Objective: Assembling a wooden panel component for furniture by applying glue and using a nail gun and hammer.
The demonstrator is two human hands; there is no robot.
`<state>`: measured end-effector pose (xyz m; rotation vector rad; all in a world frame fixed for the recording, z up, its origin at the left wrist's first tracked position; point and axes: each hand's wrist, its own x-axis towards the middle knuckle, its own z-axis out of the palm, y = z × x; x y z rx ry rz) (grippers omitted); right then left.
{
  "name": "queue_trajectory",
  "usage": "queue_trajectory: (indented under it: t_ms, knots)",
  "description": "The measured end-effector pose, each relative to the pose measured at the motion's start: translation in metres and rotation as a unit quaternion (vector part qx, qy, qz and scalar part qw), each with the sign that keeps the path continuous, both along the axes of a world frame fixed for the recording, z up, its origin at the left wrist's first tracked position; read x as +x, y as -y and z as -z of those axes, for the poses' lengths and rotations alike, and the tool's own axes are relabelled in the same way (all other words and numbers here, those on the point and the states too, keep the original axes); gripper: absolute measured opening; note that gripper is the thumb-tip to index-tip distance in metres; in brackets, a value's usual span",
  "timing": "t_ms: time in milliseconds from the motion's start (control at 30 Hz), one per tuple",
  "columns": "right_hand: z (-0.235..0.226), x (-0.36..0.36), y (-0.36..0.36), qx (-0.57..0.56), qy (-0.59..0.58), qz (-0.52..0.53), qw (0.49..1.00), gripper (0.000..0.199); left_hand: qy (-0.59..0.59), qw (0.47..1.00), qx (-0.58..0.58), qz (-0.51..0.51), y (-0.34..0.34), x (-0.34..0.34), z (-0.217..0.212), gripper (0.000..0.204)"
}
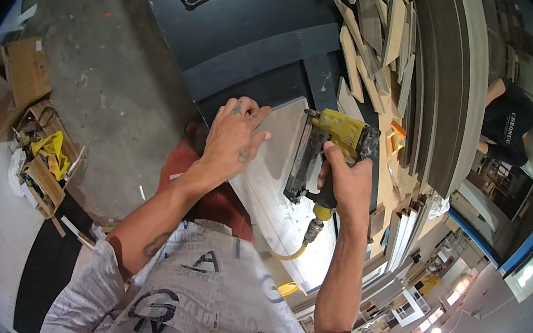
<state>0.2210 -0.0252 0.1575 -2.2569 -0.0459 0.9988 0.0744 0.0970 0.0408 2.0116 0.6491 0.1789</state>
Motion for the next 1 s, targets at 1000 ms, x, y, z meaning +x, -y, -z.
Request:
queue_trajectory:
  t_ms: [1000]
  knots:
    - [-0.005,-0.005,-0.02,-0.07,0.065,-0.114,0.989,0.026,0.008,0.999,0.02,-0.043,0.002,-0.04,-0.002,0.045]
